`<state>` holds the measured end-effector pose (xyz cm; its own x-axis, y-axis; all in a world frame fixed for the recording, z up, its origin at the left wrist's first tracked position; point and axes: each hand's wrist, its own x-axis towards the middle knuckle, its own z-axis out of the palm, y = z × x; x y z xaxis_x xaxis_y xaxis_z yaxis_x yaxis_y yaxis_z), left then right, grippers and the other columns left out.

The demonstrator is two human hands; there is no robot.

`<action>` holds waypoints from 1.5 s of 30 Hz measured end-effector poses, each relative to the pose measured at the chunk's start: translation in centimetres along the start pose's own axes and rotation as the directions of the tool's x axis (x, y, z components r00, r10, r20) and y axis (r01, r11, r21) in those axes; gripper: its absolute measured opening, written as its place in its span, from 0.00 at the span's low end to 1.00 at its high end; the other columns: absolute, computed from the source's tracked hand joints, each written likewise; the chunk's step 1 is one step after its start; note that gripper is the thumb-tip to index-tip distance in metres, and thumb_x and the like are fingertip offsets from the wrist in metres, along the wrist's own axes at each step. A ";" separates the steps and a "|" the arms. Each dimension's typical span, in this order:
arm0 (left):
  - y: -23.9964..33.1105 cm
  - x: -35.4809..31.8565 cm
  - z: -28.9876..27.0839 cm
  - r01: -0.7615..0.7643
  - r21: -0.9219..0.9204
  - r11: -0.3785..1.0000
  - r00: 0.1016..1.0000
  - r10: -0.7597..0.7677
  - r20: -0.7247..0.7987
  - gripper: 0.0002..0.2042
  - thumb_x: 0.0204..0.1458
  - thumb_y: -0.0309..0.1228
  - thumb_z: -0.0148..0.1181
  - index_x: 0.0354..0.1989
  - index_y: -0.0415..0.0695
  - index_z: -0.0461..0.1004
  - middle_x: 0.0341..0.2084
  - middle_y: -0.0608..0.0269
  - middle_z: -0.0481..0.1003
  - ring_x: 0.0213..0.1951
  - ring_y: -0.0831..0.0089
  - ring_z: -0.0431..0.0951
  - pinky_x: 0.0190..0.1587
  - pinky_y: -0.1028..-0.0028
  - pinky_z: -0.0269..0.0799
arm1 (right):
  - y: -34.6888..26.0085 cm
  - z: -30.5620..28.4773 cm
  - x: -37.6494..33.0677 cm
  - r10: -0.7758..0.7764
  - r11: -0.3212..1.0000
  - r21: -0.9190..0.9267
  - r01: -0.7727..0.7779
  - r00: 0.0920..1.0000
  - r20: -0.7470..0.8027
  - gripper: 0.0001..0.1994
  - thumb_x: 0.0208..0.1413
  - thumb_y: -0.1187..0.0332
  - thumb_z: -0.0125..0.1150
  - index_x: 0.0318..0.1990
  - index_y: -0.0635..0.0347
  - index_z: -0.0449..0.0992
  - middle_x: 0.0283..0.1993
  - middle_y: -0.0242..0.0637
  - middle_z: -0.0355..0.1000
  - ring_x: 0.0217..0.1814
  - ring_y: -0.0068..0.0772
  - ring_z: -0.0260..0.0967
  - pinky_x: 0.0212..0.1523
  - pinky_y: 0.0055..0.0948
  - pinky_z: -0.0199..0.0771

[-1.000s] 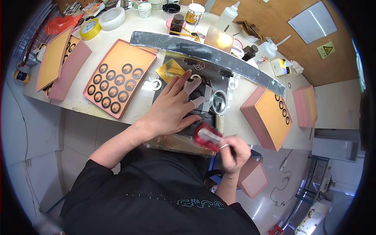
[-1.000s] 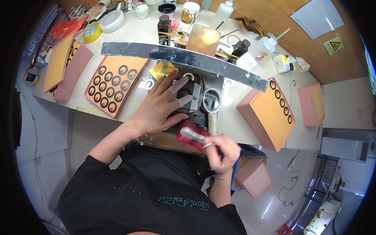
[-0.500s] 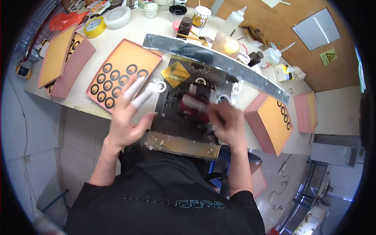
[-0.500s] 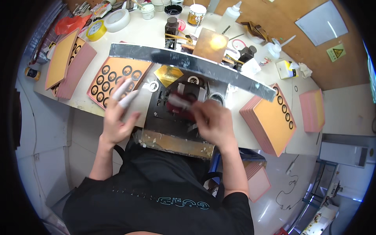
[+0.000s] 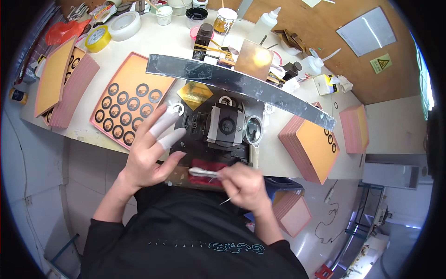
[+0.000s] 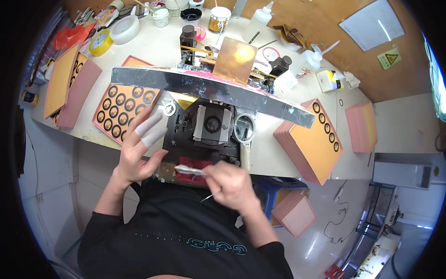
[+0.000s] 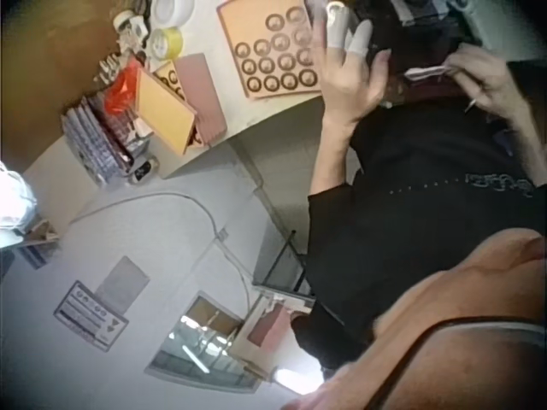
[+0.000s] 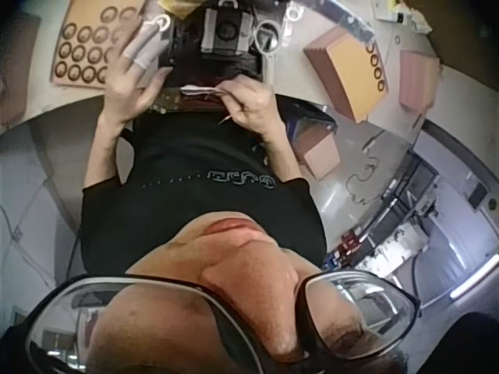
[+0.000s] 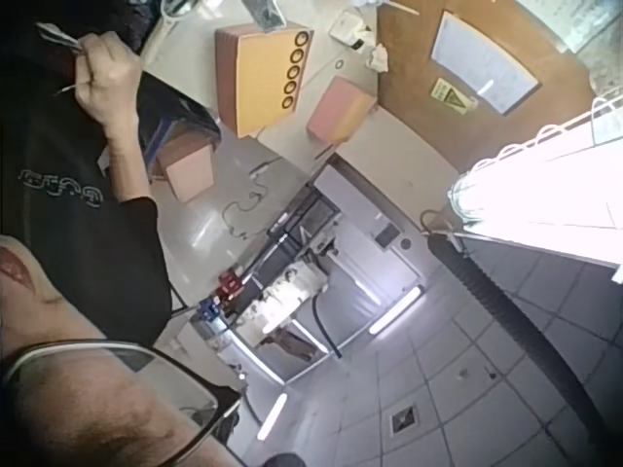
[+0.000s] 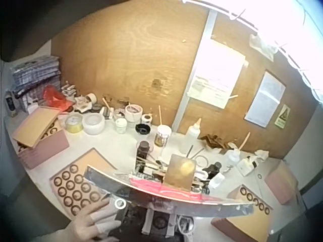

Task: Performing screen printing on circular wooden components.

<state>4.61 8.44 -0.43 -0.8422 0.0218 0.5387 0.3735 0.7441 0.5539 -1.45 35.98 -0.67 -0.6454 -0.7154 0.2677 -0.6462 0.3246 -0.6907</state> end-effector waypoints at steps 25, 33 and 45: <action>2.0 4.5 5.6 -0.212 0.168 0.963 0.918 0.137 0.371 0.27 0.61 0.48 0.63 0.62 0.41 0.75 0.71 0.50 0.65 0.77 0.41 0.57 0.77 0.43 0.49 | 12.6 -0.4 -7.6 0.237 0.762 -0.170 -0.625 0.514 -0.824 0.08 0.64 0.70 0.67 0.37 0.67 0.85 0.23 0.31 0.73 0.20 0.22 0.56 0.22 0.24 0.59; 3.3 5.3 5.5 -0.221 0.147 0.964 0.915 0.153 0.373 0.27 0.62 0.50 0.62 0.62 0.43 0.75 0.71 0.50 0.67 0.75 0.38 0.59 0.76 0.41 0.52 | 12.3 -0.7 -8.0 0.298 0.707 -0.156 -0.689 0.491 -0.819 0.09 0.64 0.68 0.67 0.37 0.67 0.84 0.26 0.30 0.76 0.23 0.20 0.59 0.25 0.21 0.62; 1.8 9.1 -1.6 -0.297 -0.742 0.601 0.890 -0.107 -0.443 0.41 0.61 0.51 0.62 0.74 0.32 0.60 0.69 0.41 0.67 0.63 0.53 0.77 0.62 0.58 0.77 | 6.1 -7.2 2.4 0.151 0.988 0.116 -0.106 0.430 -0.890 0.06 0.68 0.73 0.61 0.45 0.64 0.84 0.28 0.26 0.72 0.22 0.14 0.55 0.24 0.18 0.58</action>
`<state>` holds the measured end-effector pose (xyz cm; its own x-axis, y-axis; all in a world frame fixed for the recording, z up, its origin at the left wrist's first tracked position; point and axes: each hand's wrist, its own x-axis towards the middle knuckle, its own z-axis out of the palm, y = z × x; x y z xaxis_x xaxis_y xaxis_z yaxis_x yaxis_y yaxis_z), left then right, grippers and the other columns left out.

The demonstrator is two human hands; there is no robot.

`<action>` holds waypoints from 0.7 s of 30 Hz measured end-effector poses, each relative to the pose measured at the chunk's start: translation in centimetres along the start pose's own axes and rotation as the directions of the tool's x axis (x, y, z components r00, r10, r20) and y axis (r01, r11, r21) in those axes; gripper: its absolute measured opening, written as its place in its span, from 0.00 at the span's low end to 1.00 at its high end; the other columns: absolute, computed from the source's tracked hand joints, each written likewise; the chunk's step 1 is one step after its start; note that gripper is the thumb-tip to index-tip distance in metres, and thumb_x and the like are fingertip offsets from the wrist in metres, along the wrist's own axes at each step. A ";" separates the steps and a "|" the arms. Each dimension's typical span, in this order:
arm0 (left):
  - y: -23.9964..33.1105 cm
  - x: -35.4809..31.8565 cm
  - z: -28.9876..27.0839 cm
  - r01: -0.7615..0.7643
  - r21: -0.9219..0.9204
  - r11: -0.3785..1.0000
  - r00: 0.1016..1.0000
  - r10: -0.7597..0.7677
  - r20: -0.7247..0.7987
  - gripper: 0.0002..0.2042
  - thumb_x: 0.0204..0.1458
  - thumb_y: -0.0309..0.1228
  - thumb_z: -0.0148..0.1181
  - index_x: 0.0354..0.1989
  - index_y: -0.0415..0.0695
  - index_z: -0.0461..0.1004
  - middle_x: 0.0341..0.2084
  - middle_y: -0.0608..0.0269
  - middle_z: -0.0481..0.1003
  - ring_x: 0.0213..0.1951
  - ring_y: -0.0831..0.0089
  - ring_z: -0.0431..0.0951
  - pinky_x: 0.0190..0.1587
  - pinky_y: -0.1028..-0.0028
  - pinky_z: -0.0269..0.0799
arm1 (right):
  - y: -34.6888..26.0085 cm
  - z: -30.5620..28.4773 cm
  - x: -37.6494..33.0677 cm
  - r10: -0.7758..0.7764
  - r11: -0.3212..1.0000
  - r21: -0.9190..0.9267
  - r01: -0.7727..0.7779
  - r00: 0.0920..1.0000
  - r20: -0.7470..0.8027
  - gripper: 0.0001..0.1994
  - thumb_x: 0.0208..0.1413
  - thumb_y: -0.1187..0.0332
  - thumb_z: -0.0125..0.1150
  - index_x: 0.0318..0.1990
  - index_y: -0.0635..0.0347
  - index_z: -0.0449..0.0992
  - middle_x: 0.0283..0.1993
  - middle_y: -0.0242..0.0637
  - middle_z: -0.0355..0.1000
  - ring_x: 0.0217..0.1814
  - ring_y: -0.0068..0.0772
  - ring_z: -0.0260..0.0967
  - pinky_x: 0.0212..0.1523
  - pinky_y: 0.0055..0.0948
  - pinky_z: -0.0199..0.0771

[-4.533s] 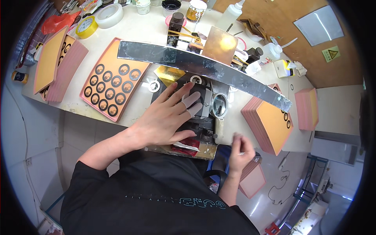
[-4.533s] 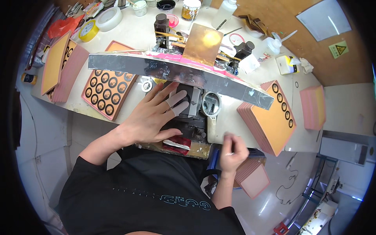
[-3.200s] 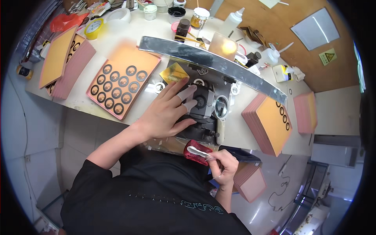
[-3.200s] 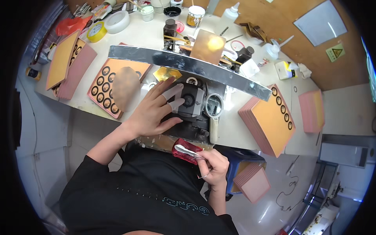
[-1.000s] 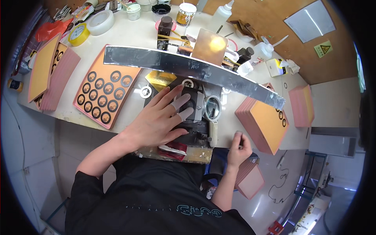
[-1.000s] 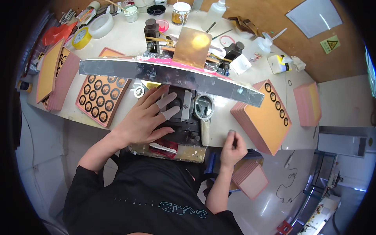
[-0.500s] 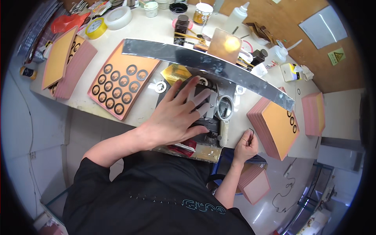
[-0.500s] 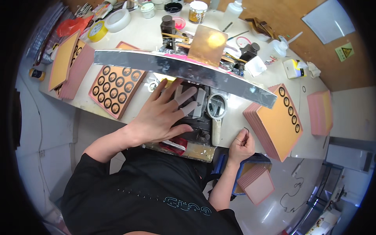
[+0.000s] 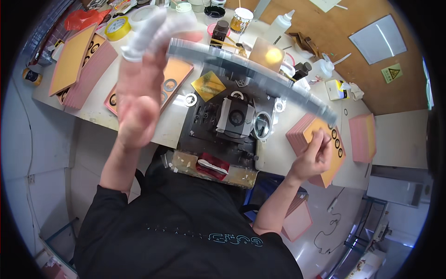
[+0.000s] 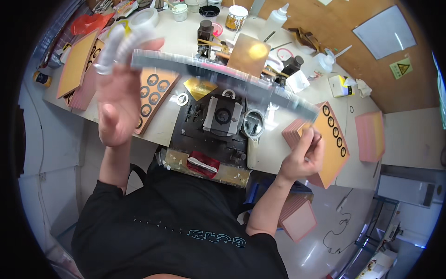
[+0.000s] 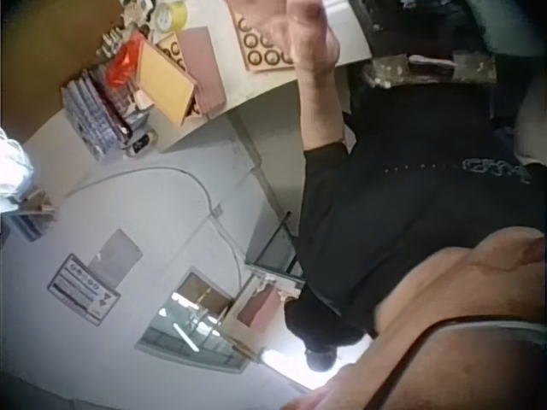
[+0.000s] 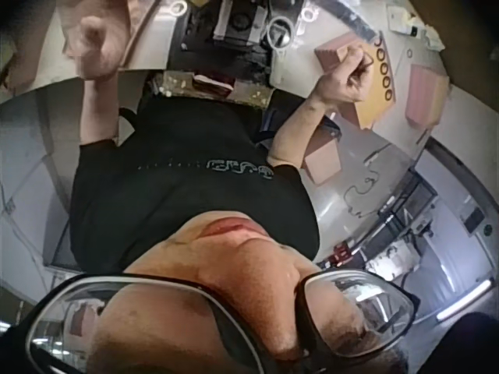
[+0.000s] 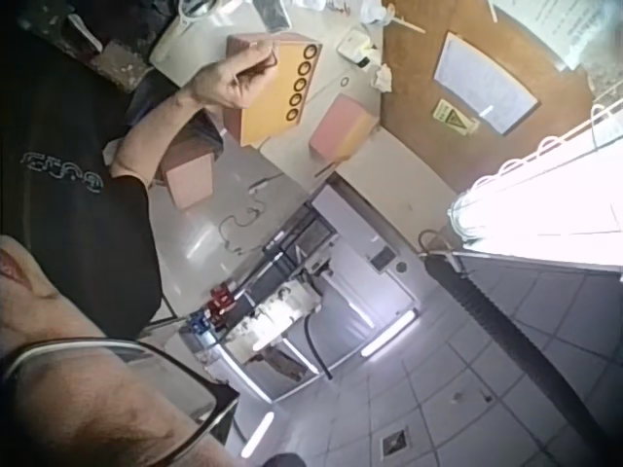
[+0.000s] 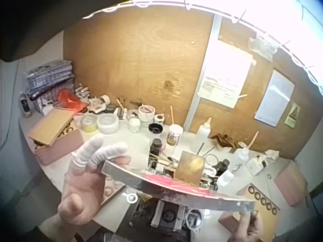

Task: Performing screen printing on circular wooden components.

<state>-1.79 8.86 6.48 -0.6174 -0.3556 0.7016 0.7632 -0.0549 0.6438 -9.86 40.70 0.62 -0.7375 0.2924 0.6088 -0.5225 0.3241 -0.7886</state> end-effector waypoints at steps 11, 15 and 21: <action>-0.4 -14.3 -2.8 0.491 -0.153 0.858 0.863 -0.503 -0.054 0.22 0.62 0.37 0.53 0.54 0.29 0.78 0.52 0.43 0.77 0.42 0.64 0.79 0.40 0.78 0.77 | -2.7 7.1 2.2 -0.379 0.898 0.089 0.431 0.656 0.653 0.14 0.56 0.84 0.63 0.47 0.61 0.84 0.31 0.30 0.76 0.26 0.23 0.64 0.28 0.26 0.64; -0.6 -15.2 -3.4 0.502 -0.087 0.860 0.863 -0.506 -0.020 0.21 0.60 0.35 0.52 0.49 0.28 0.80 0.51 0.43 0.74 0.41 0.65 0.76 0.37 0.79 0.75 | -2.7 6.3 2.3 -0.410 0.849 0.101 0.518 0.528 0.744 0.15 0.52 0.84 0.64 0.46 0.62 0.84 0.31 0.33 0.76 0.26 0.29 0.66 0.30 0.29 0.67; -1.8 -15.6 -3.6 0.435 -0.129 0.891 0.897 -0.442 -0.028 0.19 0.56 0.31 0.51 0.48 0.29 0.81 0.55 0.45 0.72 0.41 0.67 0.75 0.37 0.81 0.73 | -5.8 4.2 1.8 -0.346 0.828 0.068 0.556 0.412 0.843 0.16 0.46 0.84 0.62 0.44 0.62 0.84 0.31 0.37 0.77 0.26 0.36 0.68 0.31 0.32 0.69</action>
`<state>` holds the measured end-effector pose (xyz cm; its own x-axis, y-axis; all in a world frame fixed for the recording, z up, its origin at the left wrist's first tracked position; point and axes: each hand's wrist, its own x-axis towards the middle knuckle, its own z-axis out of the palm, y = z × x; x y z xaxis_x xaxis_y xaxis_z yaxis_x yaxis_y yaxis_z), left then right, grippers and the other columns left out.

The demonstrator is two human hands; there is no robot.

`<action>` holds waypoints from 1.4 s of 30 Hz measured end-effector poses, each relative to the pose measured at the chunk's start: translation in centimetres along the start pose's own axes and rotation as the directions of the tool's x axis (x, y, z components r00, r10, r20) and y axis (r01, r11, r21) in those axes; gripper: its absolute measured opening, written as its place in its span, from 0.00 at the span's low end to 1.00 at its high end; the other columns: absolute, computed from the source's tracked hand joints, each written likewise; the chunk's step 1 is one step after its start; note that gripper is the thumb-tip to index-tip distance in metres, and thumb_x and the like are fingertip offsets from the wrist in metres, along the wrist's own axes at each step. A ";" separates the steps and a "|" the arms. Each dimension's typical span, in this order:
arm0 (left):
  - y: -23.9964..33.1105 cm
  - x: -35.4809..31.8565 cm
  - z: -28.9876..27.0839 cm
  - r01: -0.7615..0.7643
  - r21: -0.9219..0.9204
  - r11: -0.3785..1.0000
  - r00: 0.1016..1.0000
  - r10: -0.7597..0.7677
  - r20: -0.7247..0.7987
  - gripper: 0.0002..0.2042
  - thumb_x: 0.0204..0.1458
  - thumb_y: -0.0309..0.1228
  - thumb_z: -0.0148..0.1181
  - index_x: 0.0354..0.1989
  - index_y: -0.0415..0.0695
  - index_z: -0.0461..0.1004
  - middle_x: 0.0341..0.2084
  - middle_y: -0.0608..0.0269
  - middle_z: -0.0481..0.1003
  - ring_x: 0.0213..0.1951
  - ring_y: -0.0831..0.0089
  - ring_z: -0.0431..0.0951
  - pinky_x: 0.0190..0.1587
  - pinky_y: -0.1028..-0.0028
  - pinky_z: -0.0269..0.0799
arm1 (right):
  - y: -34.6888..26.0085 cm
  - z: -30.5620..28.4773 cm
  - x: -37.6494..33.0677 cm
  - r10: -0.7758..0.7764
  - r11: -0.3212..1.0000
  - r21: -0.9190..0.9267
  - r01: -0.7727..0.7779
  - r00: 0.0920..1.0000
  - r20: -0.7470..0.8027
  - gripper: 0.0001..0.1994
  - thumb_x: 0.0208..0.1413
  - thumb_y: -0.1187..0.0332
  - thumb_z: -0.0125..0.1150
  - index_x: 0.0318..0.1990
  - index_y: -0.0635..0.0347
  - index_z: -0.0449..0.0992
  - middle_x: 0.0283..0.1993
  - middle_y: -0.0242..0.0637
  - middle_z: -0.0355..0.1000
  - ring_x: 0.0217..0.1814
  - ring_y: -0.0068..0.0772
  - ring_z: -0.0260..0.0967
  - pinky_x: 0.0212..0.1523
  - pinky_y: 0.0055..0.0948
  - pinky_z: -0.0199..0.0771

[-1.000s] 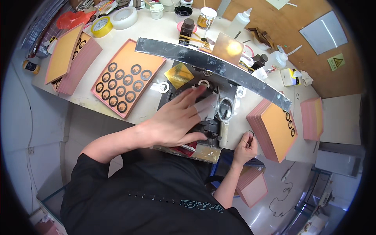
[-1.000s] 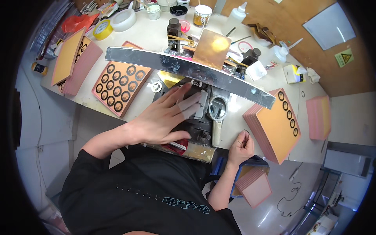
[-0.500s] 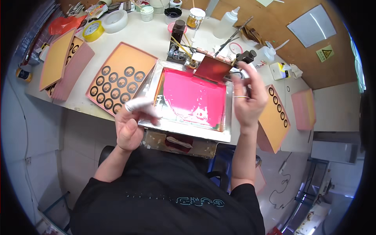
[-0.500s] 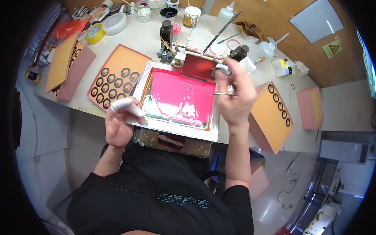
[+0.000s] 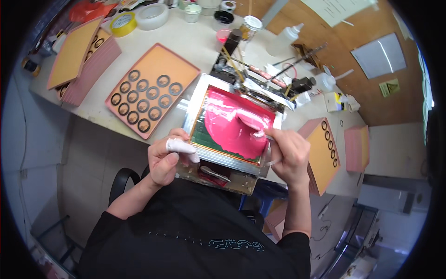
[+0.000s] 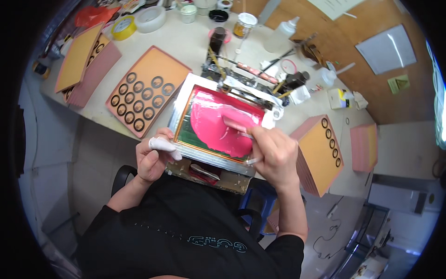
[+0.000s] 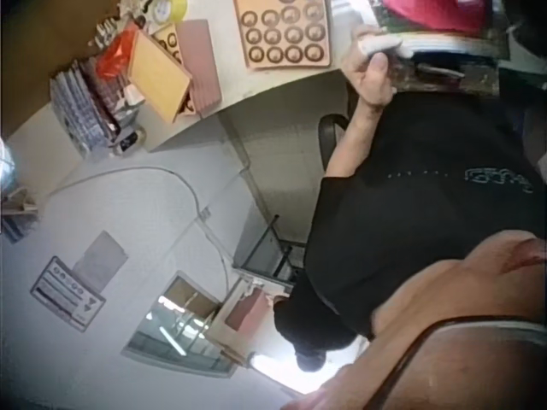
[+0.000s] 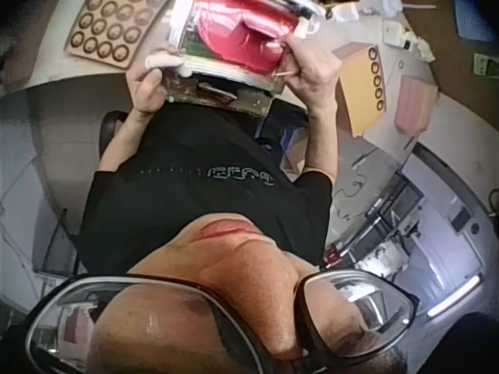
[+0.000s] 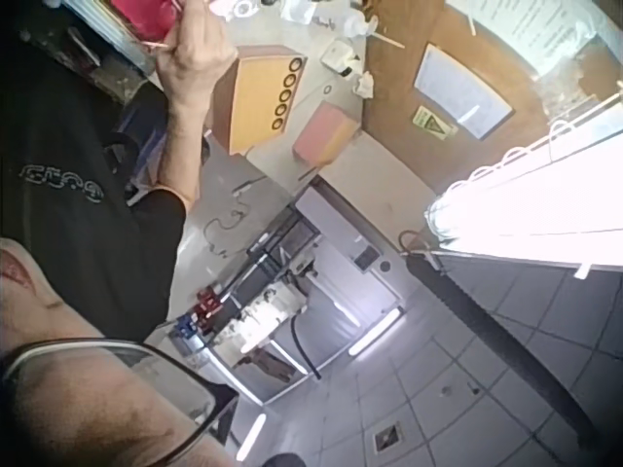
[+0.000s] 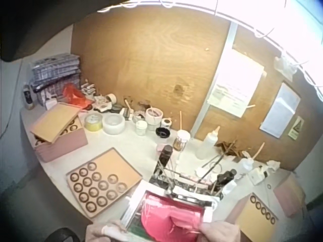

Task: Performing screen printing on circular wooden components.

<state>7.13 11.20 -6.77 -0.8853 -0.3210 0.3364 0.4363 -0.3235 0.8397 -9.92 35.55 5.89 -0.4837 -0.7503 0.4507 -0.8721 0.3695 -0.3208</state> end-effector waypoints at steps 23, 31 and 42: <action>6.7 12.6 -17.2 -0.151 0.986 0.071 0.988 0.044 0.148 0.13 0.59 0.22 0.62 0.52 0.35 0.80 0.51 0.53 0.82 0.48 0.56 0.80 0.54 0.65 0.76 | 5.0 0.2 -4.2 0.821 0.554 0.099 -0.827 0.562 0.098 0.22 0.58 0.74 0.70 0.60 0.62 0.78 0.47 0.36 0.77 0.37 0.22 0.68 0.35 0.21 0.68; 7.2 12.7 -16.7 -0.092 0.993 -0.080 0.981 -0.181 0.076 0.12 0.59 0.23 0.61 0.50 0.32 0.80 0.54 0.45 0.80 0.57 0.52 0.78 0.57 0.62 0.75 | 1.2 3.8 -3.6 0.433 0.850 0.314 -0.423 0.901 0.043 0.23 0.53 0.74 0.72 0.58 0.63 0.80 0.53 0.37 0.75 0.37 0.28 0.69 0.37 0.25 0.71; 7.8 14.0 -16.9 -0.085 0.994 -0.072 0.965 -0.255 0.064 0.09 0.55 0.20 0.61 0.42 0.30 0.80 0.55 0.38 0.80 0.66 0.43 0.74 0.61 0.55 0.74 | 2.5 2.6 -0.9 0.188 0.964 0.147 -0.219 0.961 0.201 0.23 0.53 0.69 0.74 0.58 0.56 0.81 0.53 0.38 0.76 0.40 0.43 0.76 0.41 0.36 0.77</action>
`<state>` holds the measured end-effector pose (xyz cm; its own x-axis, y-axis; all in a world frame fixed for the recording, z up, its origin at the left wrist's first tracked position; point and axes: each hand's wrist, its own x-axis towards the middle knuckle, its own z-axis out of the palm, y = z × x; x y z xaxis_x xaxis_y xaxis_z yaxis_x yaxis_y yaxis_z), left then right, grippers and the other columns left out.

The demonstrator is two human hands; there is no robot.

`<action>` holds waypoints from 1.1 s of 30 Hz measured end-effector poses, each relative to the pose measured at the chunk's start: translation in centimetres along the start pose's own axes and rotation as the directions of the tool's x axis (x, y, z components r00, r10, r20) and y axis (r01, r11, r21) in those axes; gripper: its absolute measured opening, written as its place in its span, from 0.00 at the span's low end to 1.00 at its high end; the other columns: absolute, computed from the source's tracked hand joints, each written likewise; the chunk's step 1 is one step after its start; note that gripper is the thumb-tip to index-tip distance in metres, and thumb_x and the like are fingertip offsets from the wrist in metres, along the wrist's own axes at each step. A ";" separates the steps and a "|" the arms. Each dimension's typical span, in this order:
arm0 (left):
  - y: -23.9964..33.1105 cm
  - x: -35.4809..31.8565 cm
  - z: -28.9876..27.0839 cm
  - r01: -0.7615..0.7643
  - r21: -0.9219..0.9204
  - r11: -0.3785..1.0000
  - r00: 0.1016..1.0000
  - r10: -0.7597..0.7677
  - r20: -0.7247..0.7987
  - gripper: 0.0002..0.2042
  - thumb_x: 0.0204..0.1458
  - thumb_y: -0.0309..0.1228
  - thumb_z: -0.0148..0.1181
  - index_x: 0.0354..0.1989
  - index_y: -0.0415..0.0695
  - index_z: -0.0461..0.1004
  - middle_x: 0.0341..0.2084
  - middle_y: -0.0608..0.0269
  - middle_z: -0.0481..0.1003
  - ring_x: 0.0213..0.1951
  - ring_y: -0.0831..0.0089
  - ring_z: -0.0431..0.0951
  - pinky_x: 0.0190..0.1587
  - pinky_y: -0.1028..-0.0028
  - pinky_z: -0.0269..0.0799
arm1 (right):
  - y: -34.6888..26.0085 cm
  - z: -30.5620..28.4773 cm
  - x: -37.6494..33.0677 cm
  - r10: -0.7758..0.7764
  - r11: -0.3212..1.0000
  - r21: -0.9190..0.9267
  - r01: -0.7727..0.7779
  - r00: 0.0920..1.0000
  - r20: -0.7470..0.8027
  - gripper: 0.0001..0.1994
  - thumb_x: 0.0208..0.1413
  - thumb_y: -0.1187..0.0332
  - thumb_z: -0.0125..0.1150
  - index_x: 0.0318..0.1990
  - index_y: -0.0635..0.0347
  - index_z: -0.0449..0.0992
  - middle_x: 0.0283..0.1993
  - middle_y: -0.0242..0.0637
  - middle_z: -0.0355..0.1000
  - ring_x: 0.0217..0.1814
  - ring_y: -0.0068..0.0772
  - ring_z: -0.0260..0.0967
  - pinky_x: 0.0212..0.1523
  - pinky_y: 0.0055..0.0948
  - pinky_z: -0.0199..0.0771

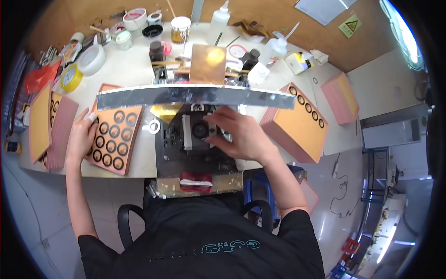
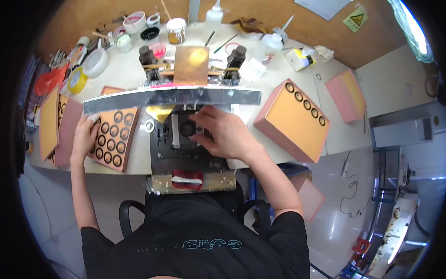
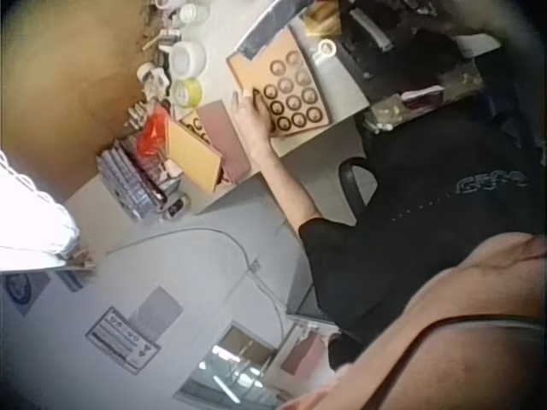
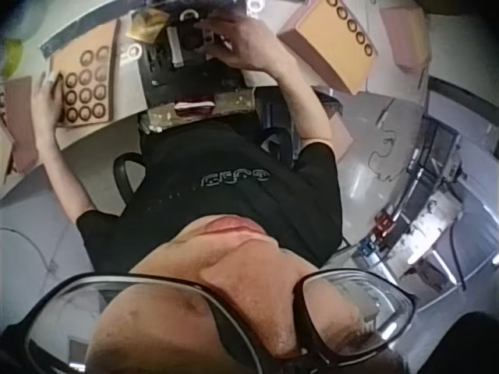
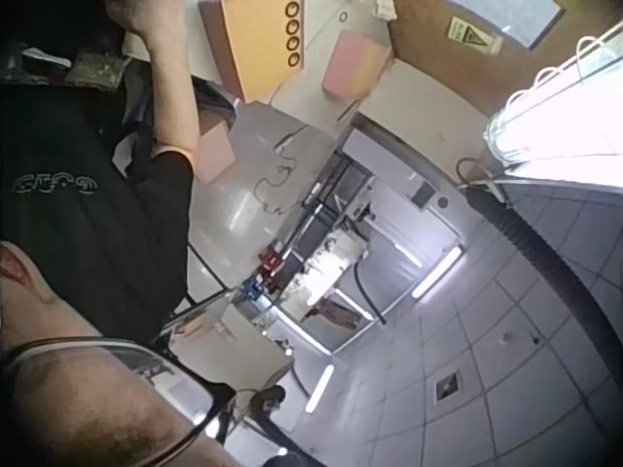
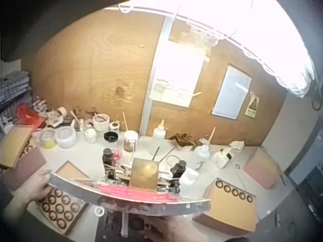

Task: Performing screen printing on circular wooden components.

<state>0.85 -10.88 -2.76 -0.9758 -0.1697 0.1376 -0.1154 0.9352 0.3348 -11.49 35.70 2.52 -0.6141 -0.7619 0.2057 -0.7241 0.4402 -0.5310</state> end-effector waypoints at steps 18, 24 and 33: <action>-2.8 -1.6 0.9 -0.171 0.100 0.980 0.979 0.181 -0.098 0.12 0.56 0.20 0.57 0.47 0.37 0.79 0.55 0.44 0.79 0.57 0.48 0.78 0.58 0.57 0.75 | 2.0 -5.0 -4.5 0.313 0.947 0.053 -0.318 0.868 -0.386 0.14 0.53 0.77 0.71 0.48 0.65 0.84 0.41 0.34 0.78 0.31 0.25 0.67 0.32 0.23 0.68; -2.0 1.0 1.5 -0.228 0.095 0.969 0.913 0.247 -0.325 0.16 0.61 0.16 0.55 0.56 0.39 0.78 0.51 0.54 0.81 0.53 0.56 0.79 0.56 0.65 0.75 | 10.2 -9.5 -9.6 0.503 0.808 0.117 -0.577 0.574 -0.646 0.15 0.56 0.74 0.70 0.50 0.71 0.84 0.38 0.35 0.79 0.30 0.25 0.67 0.33 0.23 0.71; 3.4 -2.5 0.7 -0.150 -0.195 0.969 0.855 0.028 -0.518 0.15 0.66 0.17 0.55 0.59 0.36 0.79 0.47 0.57 0.82 0.44 0.67 0.80 0.49 0.71 0.76 | 13.3 -8.6 -8.6 0.482 0.797 0.019 -0.604 0.616 -0.623 0.16 0.56 0.72 0.71 0.50 0.73 0.83 0.41 0.39 0.80 0.31 0.26 0.70 0.35 0.23 0.73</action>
<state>2.77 -7.05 -2.61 -0.7415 -0.2799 0.6097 0.0705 0.8713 0.4857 -18.51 52.22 0.71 -0.9232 0.0386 0.3825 -0.1999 0.8018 -0.5632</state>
